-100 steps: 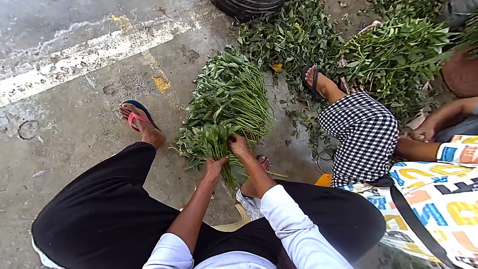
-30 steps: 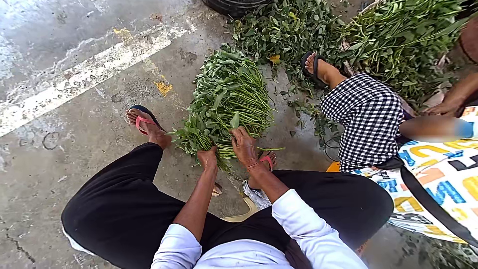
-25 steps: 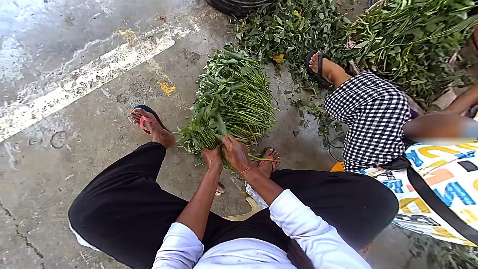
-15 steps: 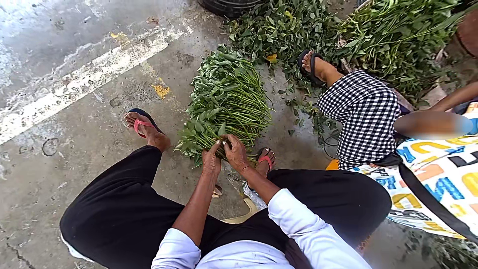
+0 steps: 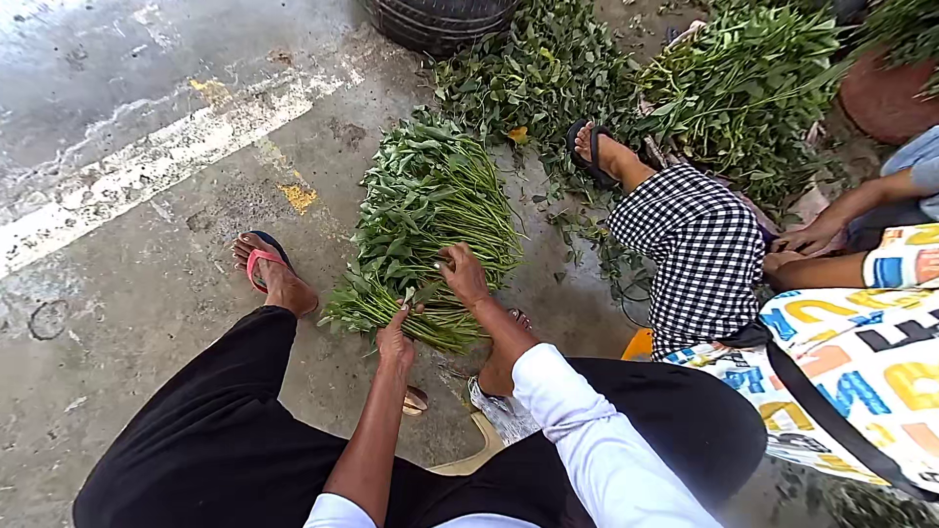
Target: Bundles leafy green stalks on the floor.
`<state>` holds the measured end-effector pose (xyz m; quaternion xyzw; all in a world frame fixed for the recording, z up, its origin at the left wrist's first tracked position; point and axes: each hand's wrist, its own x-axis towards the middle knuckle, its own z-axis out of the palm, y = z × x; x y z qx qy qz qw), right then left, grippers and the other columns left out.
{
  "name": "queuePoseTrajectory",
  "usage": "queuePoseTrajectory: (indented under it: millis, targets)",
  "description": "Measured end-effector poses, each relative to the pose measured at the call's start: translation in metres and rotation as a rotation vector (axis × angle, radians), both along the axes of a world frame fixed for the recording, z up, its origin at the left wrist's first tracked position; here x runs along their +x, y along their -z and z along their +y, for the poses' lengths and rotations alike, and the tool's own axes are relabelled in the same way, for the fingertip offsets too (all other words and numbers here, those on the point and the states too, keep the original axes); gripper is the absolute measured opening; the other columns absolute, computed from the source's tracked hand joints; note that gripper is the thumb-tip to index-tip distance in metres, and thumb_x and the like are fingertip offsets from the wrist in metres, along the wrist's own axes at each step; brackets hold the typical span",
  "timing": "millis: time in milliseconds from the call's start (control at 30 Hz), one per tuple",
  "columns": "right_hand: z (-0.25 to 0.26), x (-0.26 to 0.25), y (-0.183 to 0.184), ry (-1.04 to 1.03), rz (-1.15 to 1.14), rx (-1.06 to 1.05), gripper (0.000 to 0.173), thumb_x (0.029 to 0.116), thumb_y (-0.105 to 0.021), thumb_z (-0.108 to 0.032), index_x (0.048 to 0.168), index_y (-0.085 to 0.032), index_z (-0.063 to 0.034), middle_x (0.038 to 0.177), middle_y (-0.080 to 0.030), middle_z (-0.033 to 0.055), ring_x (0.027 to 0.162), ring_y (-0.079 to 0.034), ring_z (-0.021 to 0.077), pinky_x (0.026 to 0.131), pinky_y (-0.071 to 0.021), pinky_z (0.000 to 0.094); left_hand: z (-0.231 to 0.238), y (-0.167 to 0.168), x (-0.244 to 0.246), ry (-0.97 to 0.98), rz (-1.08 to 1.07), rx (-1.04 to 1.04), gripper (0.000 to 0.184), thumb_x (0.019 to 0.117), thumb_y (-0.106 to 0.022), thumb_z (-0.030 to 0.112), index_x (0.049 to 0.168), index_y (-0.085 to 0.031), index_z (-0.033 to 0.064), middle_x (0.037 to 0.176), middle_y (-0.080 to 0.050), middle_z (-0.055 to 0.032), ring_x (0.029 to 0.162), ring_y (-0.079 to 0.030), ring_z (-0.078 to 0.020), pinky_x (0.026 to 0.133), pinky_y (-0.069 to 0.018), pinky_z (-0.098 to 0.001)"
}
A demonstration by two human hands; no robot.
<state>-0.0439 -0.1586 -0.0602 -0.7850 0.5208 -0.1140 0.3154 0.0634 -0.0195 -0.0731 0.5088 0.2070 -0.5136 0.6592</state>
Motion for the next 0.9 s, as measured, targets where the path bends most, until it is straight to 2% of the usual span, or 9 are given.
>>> queuePoseTrajectory:
  millis: [100, 233, 400, 500, 600, 633, 700, 800, 900]
  targets:
    - [-0.039, 0.008, 0.008, -0.033, 0.278, -0.006, 0.034, 0.0956, -0.071, -0.014, 0.126, -0.067, 0.0005, 0.128, -0.062, 0.0258, 0.121, -0.061, 0.0424, 0.1, -0.0499, 0.0571, 0.0, 0.001, -0.002, 0.034, -0.094, 0.011, 0.034, 0.0981, -0.058, -0.006, 0.131, -0.053, -0.0073, 0.1, -0.069, -0.0203, 0.076, -0.072, -0.0271, 0.07, -0.0633, -0.0392]
    - [-0.052, 0.01, 0.027, -0.117, 0.407, -0.045, 0.027, 0.0958, -0.067, -0.008, 0.122, -0.068, 0.0012, 0.129, -0.062, 0.0257, 0.126, -0.058, 0.0439, 0.101, -0.0465, 0.0611, -0.003, 0.003, 0.002, 0.03, -0.103, -0.013, 0.037, 0.0975, -0.059, -0.007, 0.135, -0.054, -0.0065, 0.103, -0.07, -0.0206, 0.077, -0.072, -0.0273, 0.071, -0.0632, -0.0396]
    - [-0.01, 0.005, 0.02, -0.243, 0.154, -0.171, 0.016, 0.0957, -0.067, -0.009, 0.108, -0.07, 0.0009, 0.108, -0.07, 0.0226, 0.105, -0.068, 0.0408, 0.088, -0.0538, 0.0579, -0.005, 0.009, 0.004, 0.016, -0.07, -0.004, 0.031, 0.0996, -0.055, -0.006, 0.13, -0.053, -0.0067, 0.107, -0.07, -0.0227, 0.084, -0.074, -0.0308, 0.075, -0.0632, -0.042]
    - [0.026, 0.0, 0.008, -0.485, -0.043, -0.131, 0.011, 0.0933, -0.07, -0.006, 0.101, -0.073, 0.0005, 0.099, -0.072, 0.0181, 0.098, -0.071, 0.0338, 0.088, -0.058, 0.0497, -0.008, 0.011, 0.001, 0.042, -0.104, -0.02, 0.033, 0.0983, -0.062, -0.002, 0.131, -0.056, -0.0046, 0.111, -0.07, -0.0199, 0.094, -0.072, -0.0273, 0.082, -0.0611, -0.0424]
    - [0.024, -0.005, 0.005, -0.65, -0.211, 0.008, 0.013, 0.093, -0.07, -0.005, 0.103, -0.077, -0.0001, 0.102, -0.074, 0.017, 0.101, -0.071, 0.031, 0.093, -0.0561, 0.0461, -0.01, 0.009, -0.002, 0.029, -0.136, -0.007, 0.031, 0.0971, -0.063, -0.003, 0.128, -0.057, -0.0042, 0.106, -0.069, -0.0156, 0.092, -0.07, -0.0223, 0.083, -0.0603, -0.0394]
    - [0.013, -0.006, 0.006, -0.642, -0.229, 0.069, 0.014, 0.0936, -0.071, -0.008, 0.103, -0.078, -0.0005, 0.103, -0.073, 0.0168, 0.102, -0.07, 0.0301, 0.094, -0.0554, 0.0459, -0.011, 0.009, -0.001, 0.015, -0.134, -0.004, 0.029, 0.0982, -0.062, -0.003, 0.127, -0.057, -0.0048, 0.104, -0.071, -0.0162, 0.091, -0.071, -0.0233, 0.082, -0.0607, -0.0401]
    - [-0.017, -0.007, 0.014, -0.534, -0.144, 0.024, 0.016, 0.0968, -0.068, -0.013, 0.102, -0.077, -0.0012, 0.105, -0.072, 0.0172, 0.105, -0.069, 0.0317, 0.095, -0.0551, 0.0485, -0.011, 0.009, 0.002, -0.009, -0.112, -0.026, 0.025, 0.1013, -0.056, -0.003, 0.126, -0.055, -0.0062, 0.099, -0.073, -0.0197, 0.089, -0.074, -0.0292, 0.082, -0.0619, -0.0446]
    - [-0.052, -0.003, 0.025, -0.322, 0.176, -0.098, 0.022, 0.1004, -0.062, -0.011, 0.116, -0.073, 0.0005, 0.116, -0.069, 0.0225, 0.116, -0.063, 0.041, 0.1, -0.0495, 0.0551, -0.008, 0.012, 0.004, -0.027, -0.076, -0.039, 0.025, 0.1026, -0.053, -0.003, 0.127, -0.053, -0.0057, 0.093, -0.073, -0.0202, 0.084, -0.075, -0.0306, 0.08, -0.0628, -0.044]
    - [-0.064, 0.002, 0.036, -0.295, 0.357, -0.133, 0.024, 0.096, -0.066, -0.007, 0.118, -0.071, 0.0008, 0.119, -0.067, 0.0242, 0.117, -0.061, 0.044, 0.097, -0.0461, 0.0598, -0.009, 0.013, 0.006, -0.042, -0.039, -0.043, 0.029, 0.0995, -0.057, -0.006, 0.128, -0.052, -0.0061, 0.093, -0.072, -0.0196, 0.081, -0.074, -0.0295, 0.077, -0.0635, -0.0432]
